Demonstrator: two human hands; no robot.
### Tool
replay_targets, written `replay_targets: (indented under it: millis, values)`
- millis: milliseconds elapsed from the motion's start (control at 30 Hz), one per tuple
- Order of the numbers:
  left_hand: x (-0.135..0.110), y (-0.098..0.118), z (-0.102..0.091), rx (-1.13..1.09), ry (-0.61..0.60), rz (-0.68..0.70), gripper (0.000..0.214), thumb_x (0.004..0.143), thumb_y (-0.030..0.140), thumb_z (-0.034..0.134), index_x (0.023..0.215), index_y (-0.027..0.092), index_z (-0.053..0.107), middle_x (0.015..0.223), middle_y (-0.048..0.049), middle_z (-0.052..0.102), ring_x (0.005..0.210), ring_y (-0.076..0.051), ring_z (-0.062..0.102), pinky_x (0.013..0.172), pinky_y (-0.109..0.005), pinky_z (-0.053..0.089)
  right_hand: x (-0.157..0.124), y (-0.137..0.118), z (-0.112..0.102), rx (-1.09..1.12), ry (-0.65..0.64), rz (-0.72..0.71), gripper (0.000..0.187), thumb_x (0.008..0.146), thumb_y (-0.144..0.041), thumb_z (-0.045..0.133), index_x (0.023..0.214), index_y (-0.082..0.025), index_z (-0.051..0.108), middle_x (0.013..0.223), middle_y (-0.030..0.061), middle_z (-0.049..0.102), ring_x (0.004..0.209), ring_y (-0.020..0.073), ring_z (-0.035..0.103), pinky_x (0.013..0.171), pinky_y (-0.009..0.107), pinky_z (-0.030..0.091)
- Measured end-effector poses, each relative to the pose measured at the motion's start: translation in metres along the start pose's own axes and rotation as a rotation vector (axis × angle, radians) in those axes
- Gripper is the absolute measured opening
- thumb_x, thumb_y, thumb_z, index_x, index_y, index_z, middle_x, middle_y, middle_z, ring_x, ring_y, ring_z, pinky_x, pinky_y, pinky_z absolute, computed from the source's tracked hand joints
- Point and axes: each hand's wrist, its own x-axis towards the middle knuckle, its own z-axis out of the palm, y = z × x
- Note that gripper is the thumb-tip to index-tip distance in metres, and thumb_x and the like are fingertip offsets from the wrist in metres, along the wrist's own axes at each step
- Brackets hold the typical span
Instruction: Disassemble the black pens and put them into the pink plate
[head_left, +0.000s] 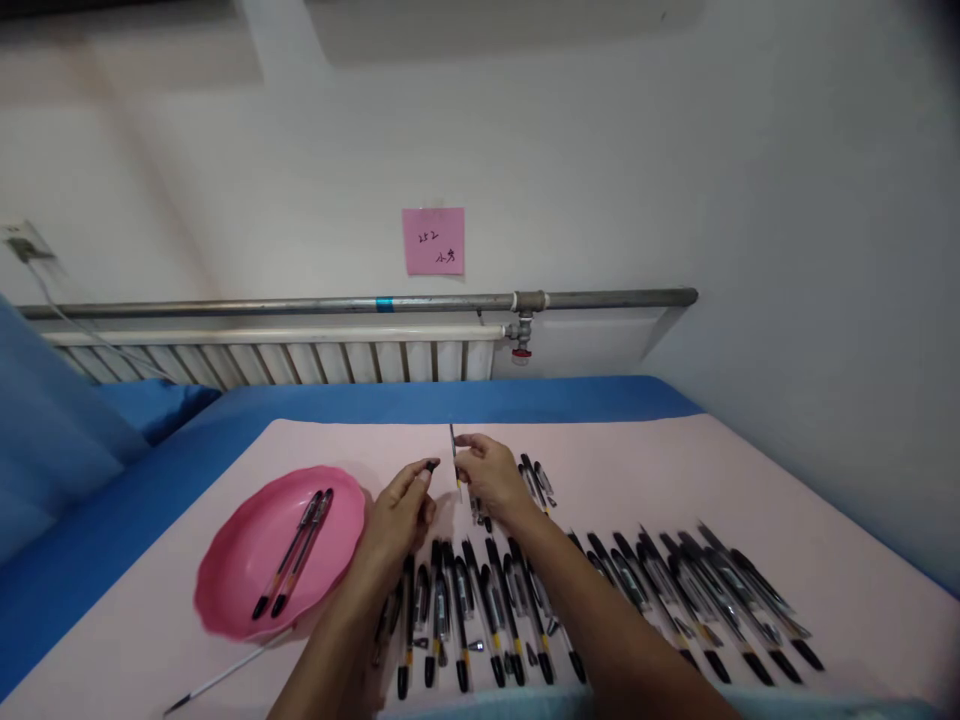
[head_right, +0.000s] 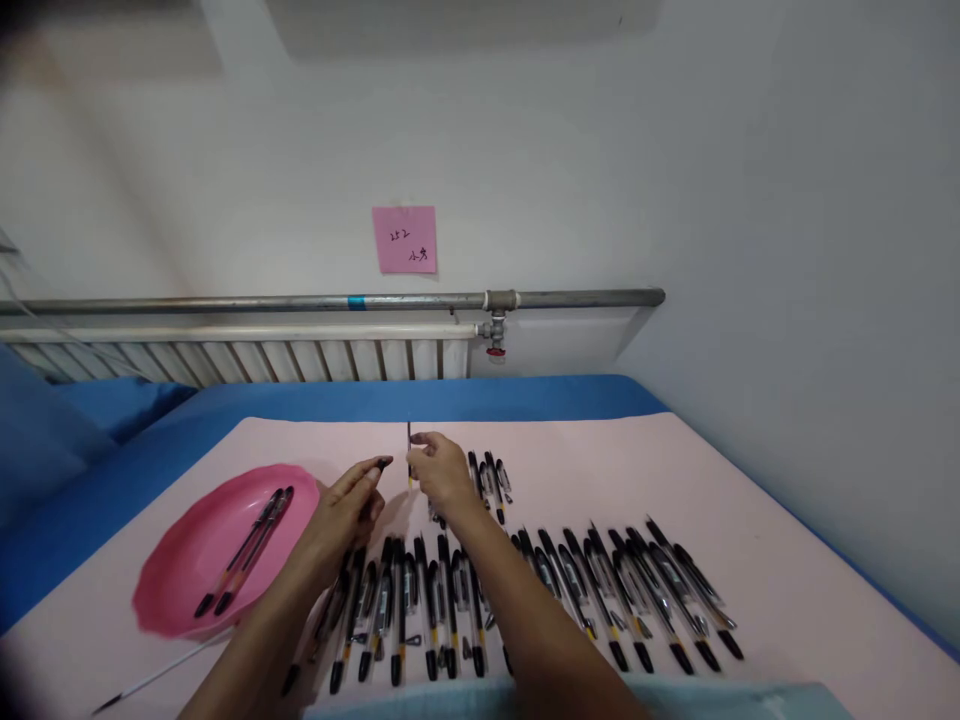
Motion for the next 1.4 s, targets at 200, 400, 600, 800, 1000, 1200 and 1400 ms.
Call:
replay_targets:
  millis: [200, 400, 600, 800, 1000, 1200, 1400]
  values:
    - [-0.002, 0.0, 0.005, -0.093, -0.154, -0.029, 0.044, 0.068, 0.048, 0.058, 0.1, 0.019, 0.055, 0.057, 0.0057, 0.047, 0.032, -0.001, 0.024, 0.034, -0.017, 0.01, 0.002, -0.009, -0.002, 0.656, 0.075, 0.079, 0.016, 0.057, -0.02, 0.053, 0.072, -0.016, 0.05, 0.048, -0.0072, 0.045, 0.042, 0.0055, 0.04, 0.034, 0.015, 0.023]
    - [-0.005, 0.002, 0.005, -0.151, -0.196, -0.054, 0.041, 0.07, 0.045, 0.058, 0.101, 0.019, 0.054, 0.056, 0.0064, 0.045, 0.032, 0.0, 0.023, 0.033, -0.016, 0.008, -0.002, -0.012, 0.002, 0.75, 0.096, 0.062, 0.014, 0.056, -0.018, 0.054, 0.067, -0.017, 0.045, 0.049, -0.0069, 0.046, 0.043, 0.0058, 0.043, 0.033, 0.014, 0.027]
    - [-0.004, 0.001, 0.004, -0.197, -0.213, -0.064, 0.039, 0.071, 0.043, 0.058, 0.102, 0.019, 0.055, 0.055, 0.0064, 0.044, 0.032, 0.0, 0.023, 0.033, -0.015, 0.007, -0.002, -0.014, 0.001, 0.802, 0.145, 0.046, 0.015, 0.056, -0.018, 0.055, 0.064, -0.018, 0.042, 0.051, -0.0073, 0.046, 0.044, 0.0054, 0.044, 0.032, 0.014, 0.027]
    - [-0.005, 0.004, 0.004, -0.201, -0.218, -0.077, 0.039, 0.072, 0.042, 0.058, 0.102, 0.019, 0.054, 0.055, 0.0067, 0.043, 0.032, 0.0, 0.022, 0.033, -0.015, 0.007, -0.001, -0.013, 0.0, 0.751, 0.149, 0.012, 0.012, 0.058, -0.017, 0.054, 0.065, -0.017, 0.045, 0.047, -0.0073, 0.047, 0.041, 0.0055, 0.043, 0.031, 0.014, 0.028]
    - [-0.007, 0.005, 0.0, -0.177, -0.256, -0.098, 0.038, 0.073, 0.041, 0.057, 0.103, 0.019, 0.053, 0.055, 0.0067, 0.043, 0.033, 0.0, 0.019, 0.034, -0.016, 0.005, -0.001, -0.013, -0.001, 0.688, 0.111, -0.081, 0.01, 0.061, -0.018, 0.054, 0.068, -0.017, 0.046, 0.044, -0.0079, 0.048, 0.035, 0.005, 0.039, 0.031, 0.015, 0.029]
    - [-0.006, 0.006, -0.002, -0.163, -0.297, -0.12, 0.038, 0.072, 0.04, 0.058, 0.103, 0.019, 0.054, 0.053, 0.0074, 0.04, 0.034, 0.0, 0.018, 0.035, -0.017, 0.005, 0.001, -0.01, -0.005, 0.632, 0.028, -0.154, 0.007, 0.064, -0.018, 0.052, 0.068, -0.018, 0.047, 0.043, -0.0083, 0.048, 0.035, 0.005, 0.038, 0.032, 0.015, 0.029]
    - [-0.006, 0.007, -0.002, -0.119, -0.286, -0.125, 0.039, 0.071, 0.04, 0.058, 0.104, 0.018, 0.053, 0.053, 0.0071, 0.041, 0.033, 0.0, 0.018, 0.035, -0.017, 0.005, -0.003, -0.014, -0.007, 0.508, 0.004, -0.234, 0.007, 0.066, -0.02, 0.053, 0.07, -0.017, 0.049, 0.042, -0.0091, 0.047, 0.033, 0.0044, 0.038, 0.034, 0.015, 0.03]
